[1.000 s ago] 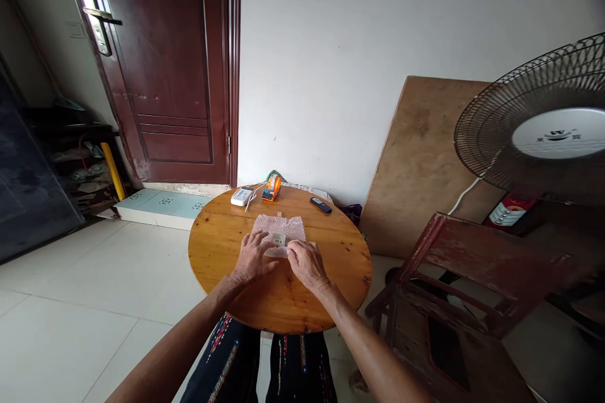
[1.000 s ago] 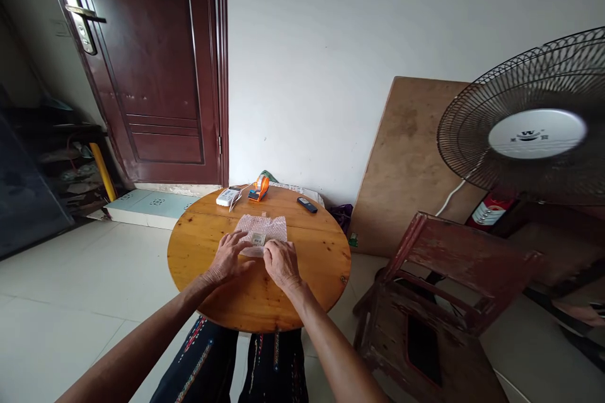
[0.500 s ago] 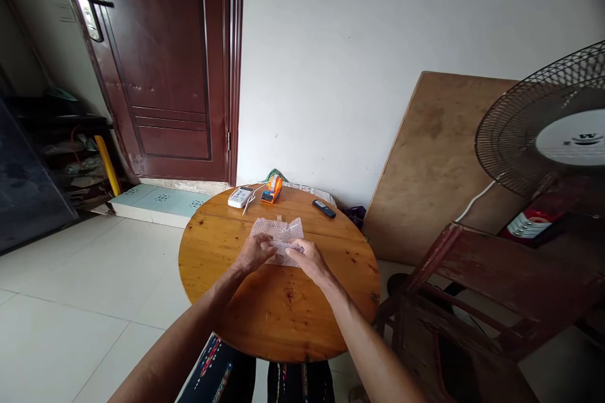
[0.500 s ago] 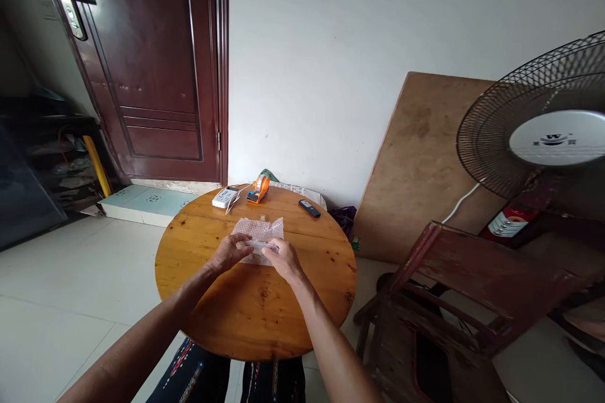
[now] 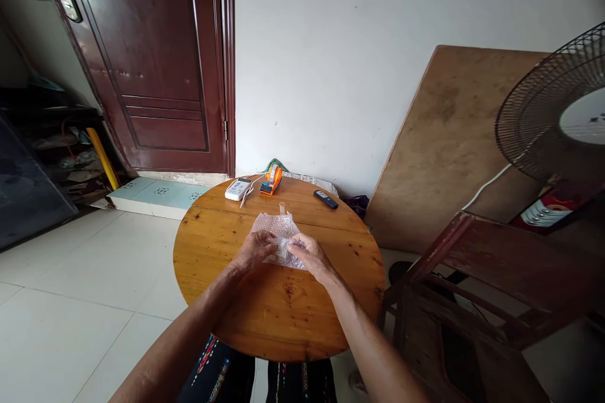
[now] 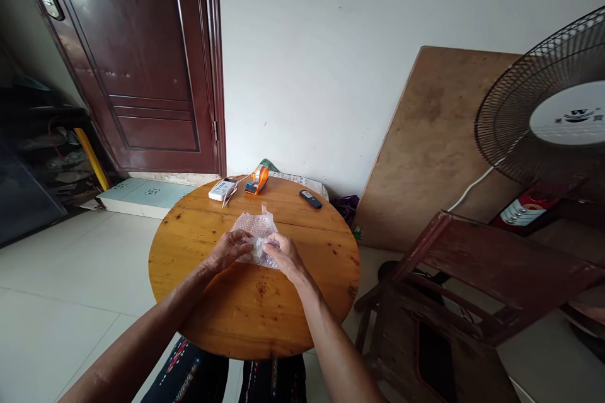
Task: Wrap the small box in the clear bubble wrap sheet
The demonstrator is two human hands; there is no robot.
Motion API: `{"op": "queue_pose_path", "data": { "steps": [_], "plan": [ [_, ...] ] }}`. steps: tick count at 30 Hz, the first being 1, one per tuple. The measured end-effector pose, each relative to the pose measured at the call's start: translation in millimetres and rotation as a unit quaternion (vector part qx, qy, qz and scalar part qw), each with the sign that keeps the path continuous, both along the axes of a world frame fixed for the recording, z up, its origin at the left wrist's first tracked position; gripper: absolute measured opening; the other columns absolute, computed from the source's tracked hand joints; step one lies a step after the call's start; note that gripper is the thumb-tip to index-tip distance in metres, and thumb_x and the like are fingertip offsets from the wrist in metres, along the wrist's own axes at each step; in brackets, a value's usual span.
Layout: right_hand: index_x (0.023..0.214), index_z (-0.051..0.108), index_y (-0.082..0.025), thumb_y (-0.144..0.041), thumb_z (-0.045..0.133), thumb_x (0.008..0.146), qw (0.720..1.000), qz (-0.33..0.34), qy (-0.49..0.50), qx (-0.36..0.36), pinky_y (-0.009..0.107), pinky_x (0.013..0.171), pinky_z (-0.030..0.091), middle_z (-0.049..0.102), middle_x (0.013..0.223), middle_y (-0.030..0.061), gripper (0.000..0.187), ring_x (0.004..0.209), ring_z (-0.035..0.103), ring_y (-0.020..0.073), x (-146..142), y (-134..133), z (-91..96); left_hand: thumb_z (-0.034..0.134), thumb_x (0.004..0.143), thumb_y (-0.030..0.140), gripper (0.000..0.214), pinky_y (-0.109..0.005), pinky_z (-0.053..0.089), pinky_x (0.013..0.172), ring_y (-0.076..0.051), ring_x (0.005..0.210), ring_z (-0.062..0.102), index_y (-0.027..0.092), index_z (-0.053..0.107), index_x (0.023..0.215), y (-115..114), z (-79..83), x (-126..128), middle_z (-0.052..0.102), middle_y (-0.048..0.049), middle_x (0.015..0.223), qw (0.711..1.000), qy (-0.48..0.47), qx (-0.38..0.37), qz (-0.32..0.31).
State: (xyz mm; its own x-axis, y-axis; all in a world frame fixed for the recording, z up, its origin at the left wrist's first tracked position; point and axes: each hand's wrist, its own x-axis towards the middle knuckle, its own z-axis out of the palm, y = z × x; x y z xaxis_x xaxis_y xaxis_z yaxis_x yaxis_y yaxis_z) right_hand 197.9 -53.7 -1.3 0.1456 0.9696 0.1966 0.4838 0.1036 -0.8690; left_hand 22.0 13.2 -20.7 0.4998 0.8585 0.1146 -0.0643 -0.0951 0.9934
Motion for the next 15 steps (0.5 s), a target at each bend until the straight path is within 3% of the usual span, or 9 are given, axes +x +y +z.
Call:
{"op": "queue_pose_path", "data": {
  "steps": [10, 15],
  "plan": [
    [0.069, 0.056, -0.02, -0.041, 0.059, 0.076, 1.0, 0.013, 0.014, 0.022, 0.024, 0.064, 0.039, 0.053, 0.064, -0.0037, 0.023, 0.064, 0.048, 0.0131, -1.6, 0.0, -0.4, 0.085, 0.055, 0.045, 0.046, -0.023, 0.043, 0.061, -0.01, 0.061, 0.053, 0.012, 0.065, 0.08, -10.4, 2.8, -5.5, 0.06, 0.0013, 0.066, 0.999, -0.03, -0.021, 0.001],
    [0.083, 0.066, -0.02, -0.045, 0.057, 0.082, 0.999, 0.03, 0.002, 0.028, 0.024, 0.065, 0.041, 0.06, 0.072, -0.0019, 0.027, 0.069, 0.053, 0.0137, -1.6, -2.5, 7.6, 0.086, 0.053, 0.048, 0.05, -0.023, 0.042, 0.059, -0.01, 0.06, 0.052, 0.012, 0.065, 0.08, -11.4, 2.1, -4.7, 0.061, 0.0004, 0.067, 1.0, -0.024, -0.014, 0.011]
  ]
}}
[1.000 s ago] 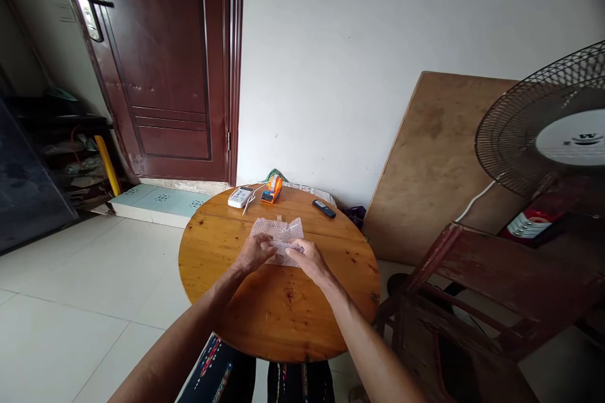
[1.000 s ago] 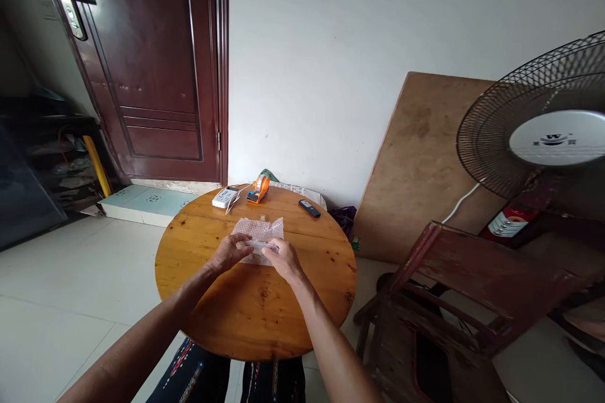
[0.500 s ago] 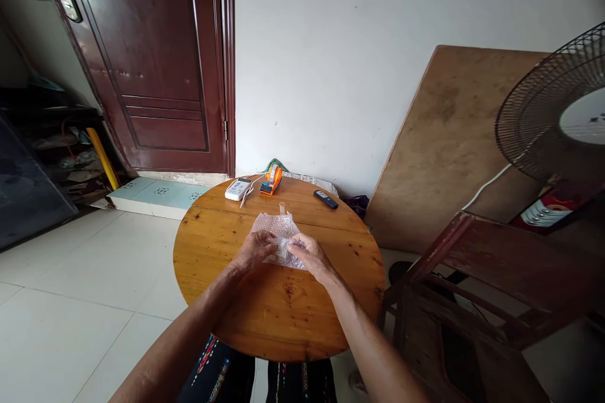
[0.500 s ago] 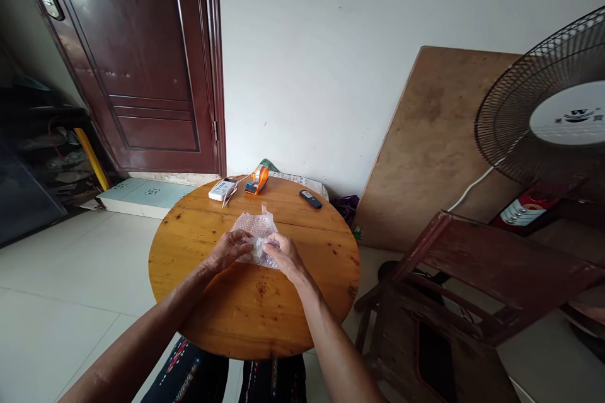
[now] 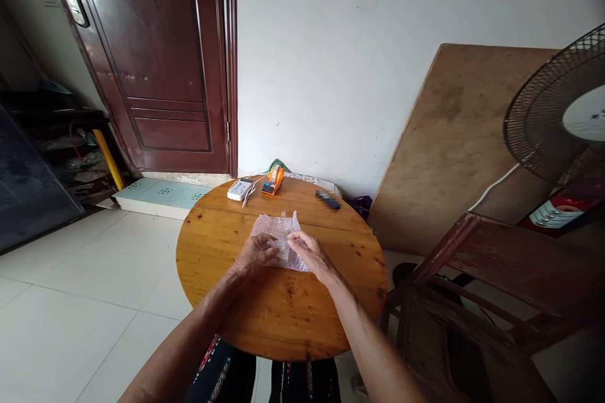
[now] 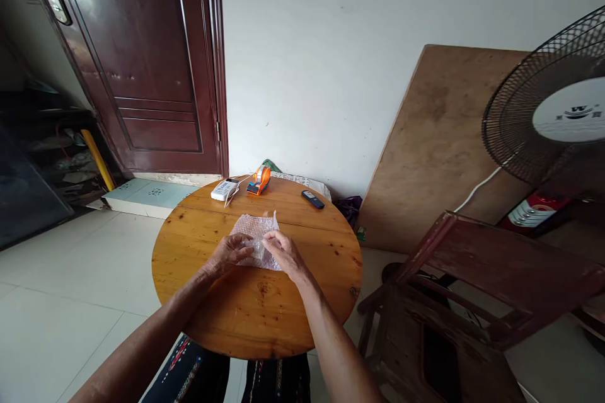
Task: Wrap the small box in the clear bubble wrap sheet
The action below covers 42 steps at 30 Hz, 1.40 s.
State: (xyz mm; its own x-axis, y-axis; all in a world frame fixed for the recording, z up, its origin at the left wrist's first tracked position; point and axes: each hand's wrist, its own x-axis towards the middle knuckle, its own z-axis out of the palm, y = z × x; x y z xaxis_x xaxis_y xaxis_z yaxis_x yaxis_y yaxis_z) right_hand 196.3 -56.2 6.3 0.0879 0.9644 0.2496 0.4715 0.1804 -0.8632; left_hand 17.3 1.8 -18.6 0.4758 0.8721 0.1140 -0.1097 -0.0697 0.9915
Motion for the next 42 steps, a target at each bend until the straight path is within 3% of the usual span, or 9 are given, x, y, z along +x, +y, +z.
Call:
{"op": "queue_pose_path", "data": {
  "steps": [7, 13, 18, 22, 27, 31, 35, 38, 42],
  "plan": [
    [0.076, 0.073, -0.018, -0.048, 0.056, 0.081, 0.996, 0.057, -0.055, -0.032, 0.024, 0.059, 0.04, 0.059, 0.06, -0.0019, 0.035, 0.063, 0.054, 0.0152, -1.2, 3.0, 9.1, 0.085, 0.054, 0.05, 0.051, -0.023, 0.041, 0.055, -0.009, 0.055, 0.051, 0.013, 0.065, 0.083, -2.5, -3.8, 1.7, 0.059, 0.0018, 0.062, 1.0, -0.022, -0.005, 0.015],
    [0.083, 0.077, -0.02, -0.044, 0.057, 0.078, 0.996, 0.078, -0.045, -0.023, 0.031, 0.072, 0.048, 0.073, 0.078, 0.0024, 0.032, 0.079, 0.064, 0.0217, 3.0, 7.9, 5.7, 0.086, 0.053, 0.048, 0.046, -0.021, 0.042, 0.051, -0.009, 0.054, 0.051, 0.013, 0.064, 0.073, -5.0, -0.7, 2.8, 0.06, 0.0005, 0.062, 0.999, -0.031, -0.007, 0.017],
    [0.087, 0.077, -0.019, -0.043, 0.056, 0.078, 0.996, 0.077, -0.045, -0.031, 0.034, 0.079, 0.049, 0.074, 0.085, 0.0044, 0.034, 0.082, 0.065, 0.0229, 5.6, 10.4, 0.5, 0.086, 0.053, 0.046, 0.048, -0.018, 0.041, 0.047, -0.006, 0.05, 0.047, 0.012, 0.063, 0.077, -5.5, -2.9, 3.8, 0.055, 0.0039, 0.058, 0.999, -0.035, -0.022, 0.024],
    [0.089, 0.074, -0.018, -0.043, 0.061, 0.075, 0.998, 0.04, -0.025, -0.034, 0.031, 0.076, 0.048, 0.072, 0.084, 0.003, 0.031, 0.08, 0.063, 0.0199, 6.5, 8.3, -4.1, 0.087, 0.05, 0.05, 0.054, -0.02, 0.047, 0.049, -0.006, 0.051, 0.05, 0.013, 0.06, 0.079, -6.8, -5.4, 5.5, 0.055, 0.0046, 0.06, 0.996, -0.058, -0.068, 0.013],
    [0.069, 0.063, -0.017, -0.04, 0.059, 0.074, 0.999, -0.037, -0.012, -0.026, 0.025, 0.06, 0.042, 0.061, 0.063, -0.001, 0.023, 0.061, 0.055, 0.0145, 9.7, 9.7, -15.1, 0.087, 0.05, 0.049, 0.055, -0.022, 0.051, 0.052, -0.008, 0.054, 0.054, 0.013, 0.058, 0.079, -6.0, -7.8, 7.5, 0.057, 0.0034, 0.063, 0.994, -0.072, -0.083, 0.0],
    [0.066, 0.059, -0.02, -0.038, 0.06, 0.073, 0.996, -0.083, -0.038, -0.013, 0.027, 0.06, 0.041, 0.058, 0.061, -0.0011, 0.019, 0.06, 0.053, 0.0157, 13.2, 8.1, -17.7, 0.086, 0.052, 0.046, 0.05, -0.023, 0.051, 0.053, -0.009, 0.055, 0.056, 0.013, 0.058, 0.077, -3.6, -10.4, 8.7, 0.058, 0.0024, 0.064, 0.994, -0.065, -0.087, 0.002],
    [0.083, 0.063, -0.021, -0.03, 0.056, 0.081, 0.974, -0.137, -0.157, 0.086, 0.033, 0.076, 0.042, 0.066, 0.084, 0.0053, 0.012, 0.081, 0.058, 0.0215, 4.2, -10.1, -3.9, 0.084, 0.055, 0.041, 0.042, -0.022, 0.05, 0.052, -0.009, 0.054, 0.054, 0.013, 0.058, 0.074, -1.6, -11.4, 9.4, 0.056, 0.0033, 0.062, 0.997, -0.033, -0.071, 0.016],
    [0.09, 0.066, -0.021, -0.021, 0.047, 0.091, 0.92, -0.103, -0.332, 0.182, 0.036, 0.086, 0.039, 0.068, 0.096, 0.0095, 0.019, 0.092, 0.057, 0.0237, -15.5, -26.9, 6.9, 0.082, 0.057, 0.034, 0.035, -0.019, 0.046, 0.051, -0.008, 0.054, 0.053, 0.013, 0.059, 0.072, -0.5, -10.8, 9.7, 0.057, 0.0031, 0.061, 0.998, -0.018, -0.054, 0.031],
    [0.1, 0.065, -0.02, -0.016, 0.048, 0.09, 0.888, -0.022, -0.43, 0.161, 0.036, 0.085, 0.04, 0.068, 0.101, 0.0093, 0.02, 0.092, 0.056, 0.0242, -40.7, -34.1, 6.5, 0.075, 0.065, 0.031, 0.025, -0.018, 0.041, 0.051, -0.009, 0.054, 0.053, 0.012, 0.061, 0.074, 1.1, -11.5, 10.0, 0.059, 0.0026, 0.061, 0.998, 0.039, -0.011, 0.054]
  ]
}}
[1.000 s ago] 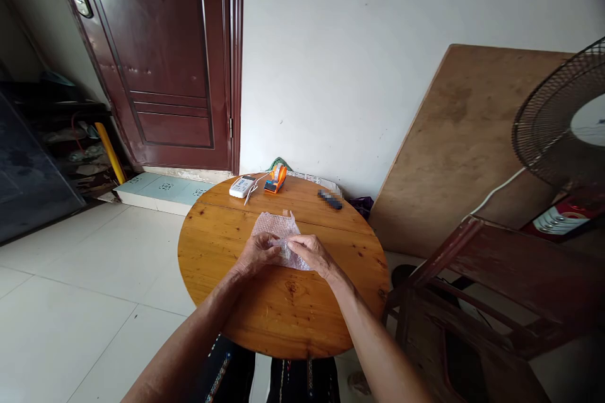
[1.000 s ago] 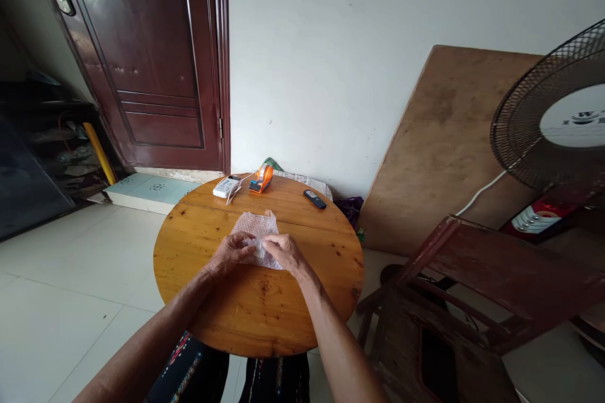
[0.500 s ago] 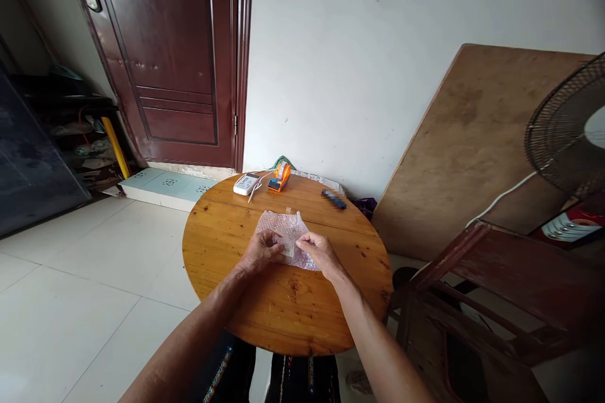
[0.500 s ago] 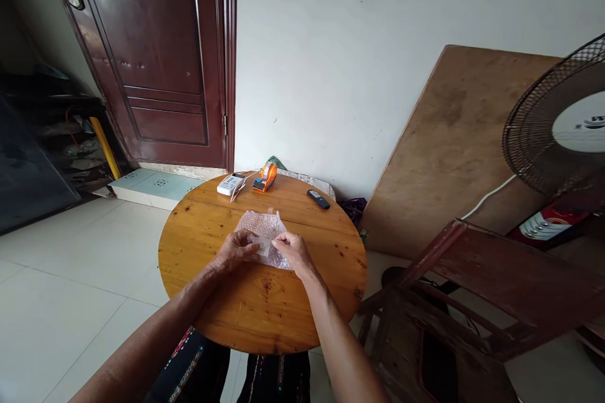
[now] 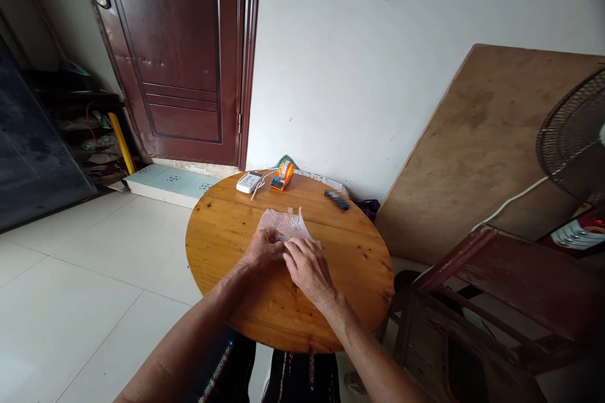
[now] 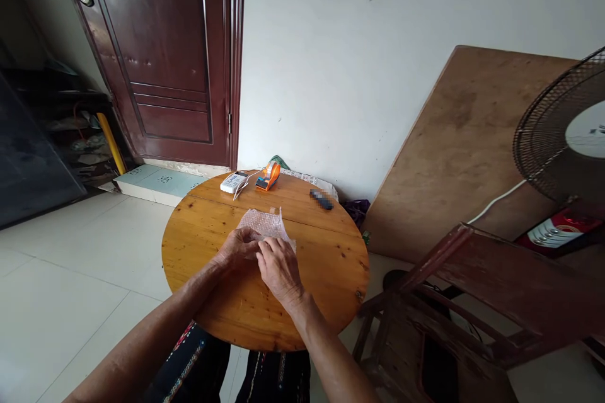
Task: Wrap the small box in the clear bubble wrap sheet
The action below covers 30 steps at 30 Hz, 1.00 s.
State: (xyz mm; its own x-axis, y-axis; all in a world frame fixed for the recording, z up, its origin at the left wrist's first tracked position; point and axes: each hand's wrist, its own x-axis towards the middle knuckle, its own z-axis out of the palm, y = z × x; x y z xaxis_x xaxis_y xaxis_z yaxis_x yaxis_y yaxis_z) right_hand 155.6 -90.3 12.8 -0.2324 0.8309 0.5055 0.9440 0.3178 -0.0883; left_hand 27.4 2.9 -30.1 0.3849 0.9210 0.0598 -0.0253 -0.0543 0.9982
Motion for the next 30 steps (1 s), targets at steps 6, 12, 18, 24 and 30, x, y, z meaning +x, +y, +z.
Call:
{"op": "queue_pose_path", "data": {
  "steps": [6, 12, 18, 24, 30],
  "plan": [
    [0.104, 0.064, -0.018, -0.011, 0.05, 0.087, 0.998, -0.016, -0.026, -0.046, 0.038, 0.086, 0.042, 0.068, 0.1, 0.0098, 0.023, 0.093, 0.055, 0.0253, -5.4, 7.5, -4.5, 0.069, 0.069, 0.026, 0.014, -0.023, 0.046, 0.062, -0.014, 0.066, 0.059, 0.014, 0.063, 0.073, 0.8, 4.5, -3.6, 0.062, 0.0004, 0.065, 0.993, 0.093, 0.054, 0.041],
    [0.099, 0.064, -0.019, -0.012, 0.053, 0.088, 0.998, -0.023, -0.039, -0.051, 0.036, 0.084, 0.043, 0.067, 0.1, 0.0079, 0.017, 0.094, 0.054, 0.0239, -4.9, 5.8, -1.5, 0.063, 0.082, 0.035, 0.038, -0.043, 0.042, 0.101, -0.028, 0.115, 0.057, 0.018, 0.063, 0.116, -26.9, 25.2, -47.5, 0.064, -0.012, 0.12, 0.901, 0.249, 0.315, 0.163],
    [0.098, 0.064, -0.018, -0.013, 0.057, 0.087, 0.997, -0.038, -0.028, -0.054, 0.034, 0.082, 0.041, 0.066, 0.101, 0.007, 0.014, 0.094, 0.053, 0.023, -9.9, 7.2, -3.5, 0.052, 0.086, 0.045, 0.067, -0.049, 0.039, 0.107, -0.035, 0.134, 0.043, 0.013, 0.038, 0.143, -55.2, -8.1, -146.8, 0.044, -0.021, 0.143, 0.881, 0.316, 0.109, 0.333],
    [0.09, 0.065, -0.019, -0.015, 0.055, 0.087, 0.996, -0.039, -0.029, -0.074, 0.032, 0.082, 0.038, 0.066, 0.095, 0.0053, 0.011, 0.092, 0.053, 0.0213, -8.9, 10.2, 4.6, 0.049, 0.087, 0.048, 0.057, -0.053, 0.033, 0.11, -0.036, 0.139, 0.035, 0.017, 0.049, 0.136, -55.4, 10.2, -146.5, 0.037, -0.0172, 0.151, 0.829, 0.383, 0.203, 0.353],
    [0.098, 0.067, -0.021, -0.016, 0.052, 0.091, 0.996, -0.019, -0.011, -0.09, 0.031, 0.084, 0.036, 0.066, 0.099, 0.0037, 0.017, 0.093, 0.052, 0.0197, -2.0, 9.1, 9.2, 0.051, 0.085, 0.052, 0.056, -0.035, 0.048, 0.087, -0.028, 0.102, 0.065, 0.013, 0.059, 0.124, -26.1, 40.7, -90.0, 0.065, -0.0166, 0.123, 0.892, 0.433, 0.097, 0.088]
  ]
}}
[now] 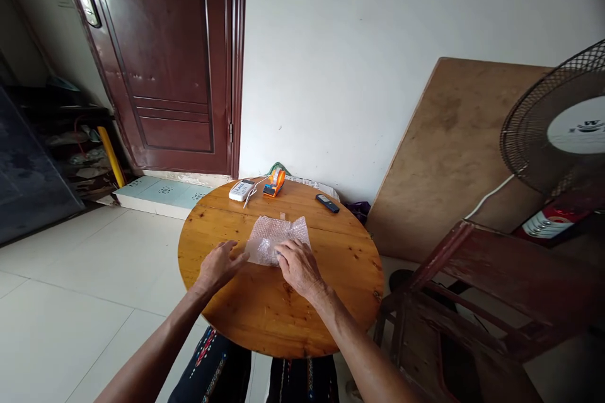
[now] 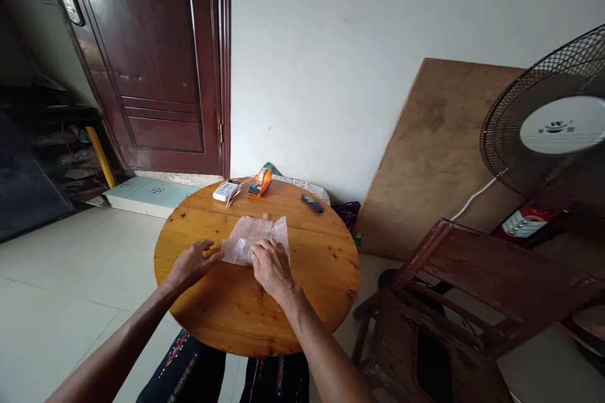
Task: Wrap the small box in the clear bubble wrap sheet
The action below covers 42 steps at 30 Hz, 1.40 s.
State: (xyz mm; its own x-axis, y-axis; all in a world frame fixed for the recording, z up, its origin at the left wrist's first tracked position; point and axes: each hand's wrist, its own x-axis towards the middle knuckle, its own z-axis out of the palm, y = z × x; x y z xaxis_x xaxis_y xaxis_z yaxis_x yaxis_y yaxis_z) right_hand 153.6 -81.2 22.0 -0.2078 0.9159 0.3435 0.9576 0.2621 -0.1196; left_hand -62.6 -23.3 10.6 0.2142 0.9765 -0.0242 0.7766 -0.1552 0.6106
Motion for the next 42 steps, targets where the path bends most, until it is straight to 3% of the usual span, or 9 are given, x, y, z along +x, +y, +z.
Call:
{"op": "queue_pose_path", "data": {
  "steps": [5, 9, 13, 18, 22, 27, 34, 39, 42],
  "plan": [
    [0.107, 0.066, -0.024, -0.025, 0.056, 0.092, 0.999, 0.001, -0.049, -0.021, 0.032, 0.083, 0.034, 0.063, 0.102, 0.0052, 0.018, 0.098, 0.05, 0.0215, -3.8, 1.1, 2.9, 0.05, 0.082, 0.062, 0.065, -0.034, 0.045, 0.08, -0.033, 0.103, 0.065, 0.01, 0.059, 0.119, 21.6, -1.4, 28.9, 0.07, -0.0193, 0.107, 0.998, 0.043, -0.043, -0.014],
    [0.101, 0.068, -0.023, -0.032, 0.058, 0.091, 0.994, 0.0, -0.1, -0.038, 0.034, 0.082, 0.033, 0.061, 0.101, 0.0077, 0.016, 0.098, 0.049, 0.0229, -7.6, 5.4, 6.9, 0.06, 0.077, 0.056, 0.051, -0.028, 0.043, 0.071, -0.032, 0.102, 0.065, 0.012, 0.065, 0.101, 35.3, -6.3, 38.7, 0.071, -0.0194, 0.106, 0.996, 0.066, -0.054, -0.003],
    [0.098, 0.07, -0.022, -0.034, 0.053, 0.094, 0.991, 0.0, -0.122, -0.047, 0.035, 0.084, 0.033, 0.061, 0.102, 0.0098, 0.021, 0.099, 0.049, 0.024, -10.3, 8.9, 11.5, 0.065, 0.073, 0.048, 0.032, -0.025, 0.038, 0.058, -0.024, 0.076, 0.067, 0.016, 0.064, 0.075, 45.2, -14.0, 40.3, 0.07, -0.01, 0.075, 0.996, 0.048, -0.078, -0.004],
    [0.093, 0.072, -0.02, -0.031, 0.048, 0.094, 0.989, 0.002, -0.138, -0.049, 0.038, 0.086, 0.034, 0.061, 0.103, 0.0116, 0.026, 0.101, 0.05, 0.0258, -13.6, 11.3, 15.4, 0.067, 0.071, 0.033, 0.027, -0.022, 0.029, 0.047, -0.012, 0.045, 0.048, 0.017, 0.053, 0.054, 51.8, -22.7, 42.9, 0.045, 0.0037, 0.042, 0.993, 0.0, -0.115, -0.027],
    [0.092, 0.072, -0.019, -0.029, 0.05, 0.091, 0.989, -0.003, -0.138, -0.052, 0.038, 0.084, 0.035, 0.061, 0.102, 0.012, 0.024, 0.1, 0.051, 0.0267, -14.2, 12.9, 13.1, 0.062, 0.071, 0.02, 0.018, -0.019, 0.029, 0.044, -0.008, 0.042, 0.044, 0.016, 0.052, 0.057, 47.9, -24.1, 49.5, 0.043, 0.0062, 0.043, 0.991, -0.064, -0.115, -0.016],
    [0.101, 0.067, -0.018, -0.027, 0.055, 0.086, 0.993, -0.016, -0.11, -0.047, 0.038, 0.083, 0.037, 0.063, 0.104, 0.0124, 0.021, 0.1, 0.052, 0.0273, -15.0, 16.1, 8.5, 0.054, 0.075, 0.016, 0.009, -0.015, 0.036, 0.043, -0.007, 0.045, 0.049, 0.016, 0.05, 0.067, 30.9, -14.0, 68.1, 0.048, 0.0057, 0.051, 0.981, -0.156, -0.115, -0.001],
    [0.105, 0.059, -0.015, -0.026, 0.063, 0.078, 0.998, -0.016, -0.037, -0.044, 0.038, 0.088, 0.039, 0.066, 0.104, 0.0126, 0.03, 0.102, 0.057, 0.0279, -9.5, 16.9, 9.7, 0.05, 0.07, 0.013, 0.01, -0.019, 0.046, 0.05, -0.01, 0.053, 0.057, 0.013, 0.059, 0.069, 14.6, 7.2, 81.5, 0.06, 0.0005, 0.059, 0.958, -0.226, -0.159, -0.082],
    [0.112, 0.058, -0.018, -0.012, 0.056, 0.077, 0.993, 0.035, 0.096, -0.064, 0.033, 0.085, 0.042, 0.069, 0.104, 0.0076, 0.035, 0.097, 0.061, 0.0218, 11.2, 8.2, 8.8, 0.047, 0.07, 0.012, 0.025, -0.024, 0.049, 0.062, -0.015, 0.064, 0.06, 0.013, 0.071, 0.076, 12.0, 14.7, 69.1, 0.064, -0.0007, 0.065, 0.952, -0.188, -0.126, -0.207],
    [0.118, 0.058, -0.018, -0.005, 0.049, 0.076, 0.985, 0.008, 0.172, -0.002, 0.032, 0.091, 0.043, 0.068, 0.111, 0.0076, 0.045, 0.102, 0.061, 0.0203, 26.8, 3.7, 0.9, 0.047, 0.075, 0.012, 0.028, -0.028, 0.049, 0.076, -0.018, 0.078, 0.063, 0.014, 0.074, 0.083, 8.7, 10.6, 71.4, 0.069, -0.0041, 0.081, 0.976, -0.108, -0.019, -0.189]
  ]
}}
